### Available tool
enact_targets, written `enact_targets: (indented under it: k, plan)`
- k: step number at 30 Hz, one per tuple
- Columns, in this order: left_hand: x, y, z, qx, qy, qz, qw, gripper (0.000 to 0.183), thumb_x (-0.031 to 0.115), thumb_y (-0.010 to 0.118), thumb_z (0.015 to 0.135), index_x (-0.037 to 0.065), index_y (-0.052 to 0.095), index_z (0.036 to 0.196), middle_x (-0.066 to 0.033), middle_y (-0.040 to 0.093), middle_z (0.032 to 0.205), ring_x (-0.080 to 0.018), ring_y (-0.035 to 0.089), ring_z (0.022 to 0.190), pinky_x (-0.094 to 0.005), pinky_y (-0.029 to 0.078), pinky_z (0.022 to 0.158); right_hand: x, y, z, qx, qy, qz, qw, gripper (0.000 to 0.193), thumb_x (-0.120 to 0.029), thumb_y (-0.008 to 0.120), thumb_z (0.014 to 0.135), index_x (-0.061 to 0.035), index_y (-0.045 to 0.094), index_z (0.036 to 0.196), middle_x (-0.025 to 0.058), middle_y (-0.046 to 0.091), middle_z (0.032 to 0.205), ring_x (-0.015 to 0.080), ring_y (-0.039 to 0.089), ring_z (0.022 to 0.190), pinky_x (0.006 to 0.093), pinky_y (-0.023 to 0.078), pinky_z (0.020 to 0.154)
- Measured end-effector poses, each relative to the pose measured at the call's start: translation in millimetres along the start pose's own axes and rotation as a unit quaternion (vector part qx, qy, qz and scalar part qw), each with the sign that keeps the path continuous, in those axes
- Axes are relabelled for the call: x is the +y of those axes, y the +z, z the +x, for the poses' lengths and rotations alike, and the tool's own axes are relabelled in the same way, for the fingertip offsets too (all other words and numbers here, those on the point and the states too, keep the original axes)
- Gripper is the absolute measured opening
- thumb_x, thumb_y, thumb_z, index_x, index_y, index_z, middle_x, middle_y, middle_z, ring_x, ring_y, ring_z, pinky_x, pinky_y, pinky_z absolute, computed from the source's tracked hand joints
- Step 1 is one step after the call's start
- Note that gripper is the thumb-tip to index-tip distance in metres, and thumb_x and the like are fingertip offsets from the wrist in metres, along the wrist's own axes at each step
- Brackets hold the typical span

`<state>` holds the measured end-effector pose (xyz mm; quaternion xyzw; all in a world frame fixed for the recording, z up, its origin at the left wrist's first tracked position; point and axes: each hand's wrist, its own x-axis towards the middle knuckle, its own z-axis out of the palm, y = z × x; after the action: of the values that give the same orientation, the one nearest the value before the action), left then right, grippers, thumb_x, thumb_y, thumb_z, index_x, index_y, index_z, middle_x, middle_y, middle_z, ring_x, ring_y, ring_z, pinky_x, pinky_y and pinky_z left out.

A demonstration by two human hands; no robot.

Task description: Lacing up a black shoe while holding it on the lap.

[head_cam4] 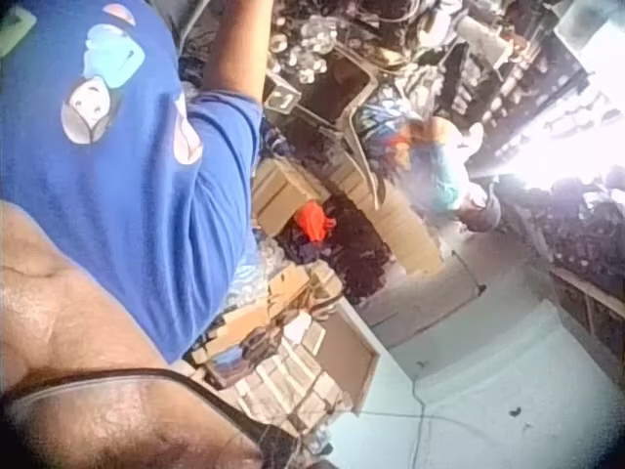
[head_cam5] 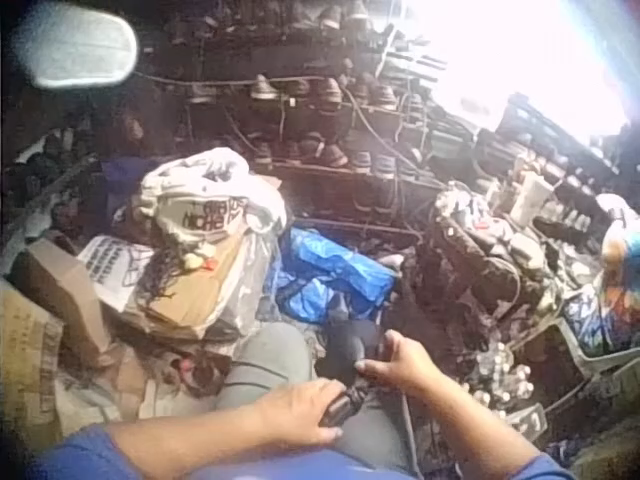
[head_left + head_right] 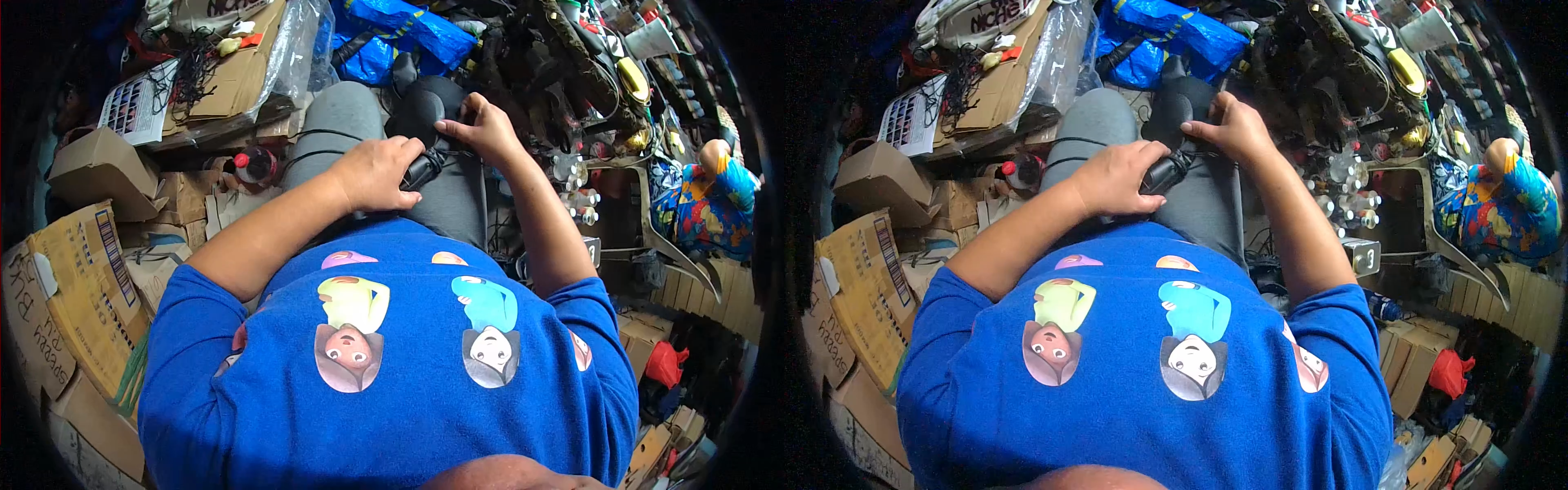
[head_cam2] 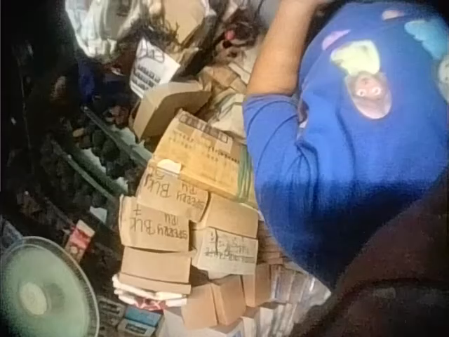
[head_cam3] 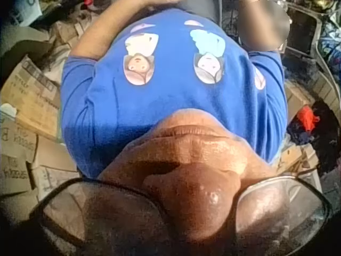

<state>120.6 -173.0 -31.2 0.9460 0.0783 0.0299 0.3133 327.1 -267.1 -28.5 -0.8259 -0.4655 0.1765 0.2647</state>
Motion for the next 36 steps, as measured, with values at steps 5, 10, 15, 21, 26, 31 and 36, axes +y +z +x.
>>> enact_targets:
  k: [5,10,15,21,26,31,36]
  plan:
    - [-33.7,-22.9,28.9,0.075,0.063,-0.079,0.992,0.034,0.03,0.07,0.077,0.004,0.064,0.098,-0.0119,0.059,0.109,-0.0286,0.059,0.098,-0.0366,0.046,0.088,-15.0,-3.2,-9.9,0.064,-0.054,0.004,0.997,0.048,-0.037,0.079,0.07,-0.0017,0.059,0.095,0.0153,0.063,0.089,0.0292,0.062,0.079,0.0388,0.049,0.07]
    - [-50.2,-4.4,71.4,0.086,0.041,-0.107,0.99,0.037,0.023,0.071,0.076,0.004,0.061,0.106,-0.0132,0.052,0.118,-0.0276,0.053,0.108,-0.035,0.044,0.09,-25.5,-21.0,-20.6,-0.144,-0.075,-0.011,0.987,0.036,-0.036,0.07,0.078,-0.0016,0.065,0.084,0.0167,0.062,0.074,0.0306,0.061,0.068,0.0389,0.048,0.064]
    - [-47.2,2.0,85.6,0.028,0.02,-0.138,0.99,0.042,0.022,0.072,0.075,0.004,0.058,0.11,-0.0133,0.051,0.114,-0.0272,0.051,0.107,-0.0338,0.043,0.091,-19.7,-20.8,-18.0,-0.246,-0.086,0.011,0.965,0.026,-0.022,0.065,0.084,0.0017,0.057,0.075,0.0089,0.043,0.06,0.0112,0.043,0.059,0.0314,0.038,0.055]
    - [-51.3,-0.3,87.0,0.021,-0.001,-0.152,0.988,0.042,0.024,0.072,0.076,0.003,0.058,0.11,-0.0132,0.051,0.114,-0.0265,0.051,0.108,-0.0338,0.042,0.092,-5.9,-52.3,-40.7,-0.195,-0.015,0.15,0.969,0.02,-0.016,0.065,0.085,-0.0007,0.057,0.074,0.0042,0.045,0.067,0.0083,0.042,0.064,0.0282,0.038,0.057]
    - [-62.8,-28.6,94.5,-0.08,0.066,-0.126,0.987,0.031,0.02,0.071,0.078,0.004,0.065,0.104,-0.0095,0.054,0.111,-0.0234,0.053,0.107,-0.032,0.042,0.093,-14.4,-38.8,-40.1,-0.112,-0.102,0.048,0.987,0.016,-0.011,0.069,0.078,-0.0074,0.07,0.094,0.0101,0.061,0.082,0.0223,0.062,0.074,0.0323,0.05,0.067]
    - [-60.6,-35.7,98.5,-0.108,0.055,-0.1,0.988,0.024,0.018,0.073,0.075,0.006,0.069,0.096,-0.0063,0.054,0.1,-0.0213,0.055,0.098,-0.0304,0.044,0.087,-17.4,-27.5,-32.6,-0.105,-0.095,0.009,0.99,0.017,-0.006,0.066,0.076,-0.0084,0.071,0.093,0.0112,0.061,0.083,0.0264,0.063,0.077,0.0347,0.051,0.068]
    - [-60.0,-40.1,95.8,-0.134,0.039,-0.2,0.97,0.019,0.016,0.073,0.075,0.008,0.072,0.092,-0.0044,0.05,0.093,-0.0188,0.053,0.091,-0.0291,0.043,0.083,-27.0,-30.3,-28.4,-0.11,-0.109,-0.036,0.987,0.017,-0.008,0.064,0.075,-0.0087,0.071,0.09,0.0121,0.062,0.082,0.0289,0.063,0.078,0.0361,0.051,0.07]
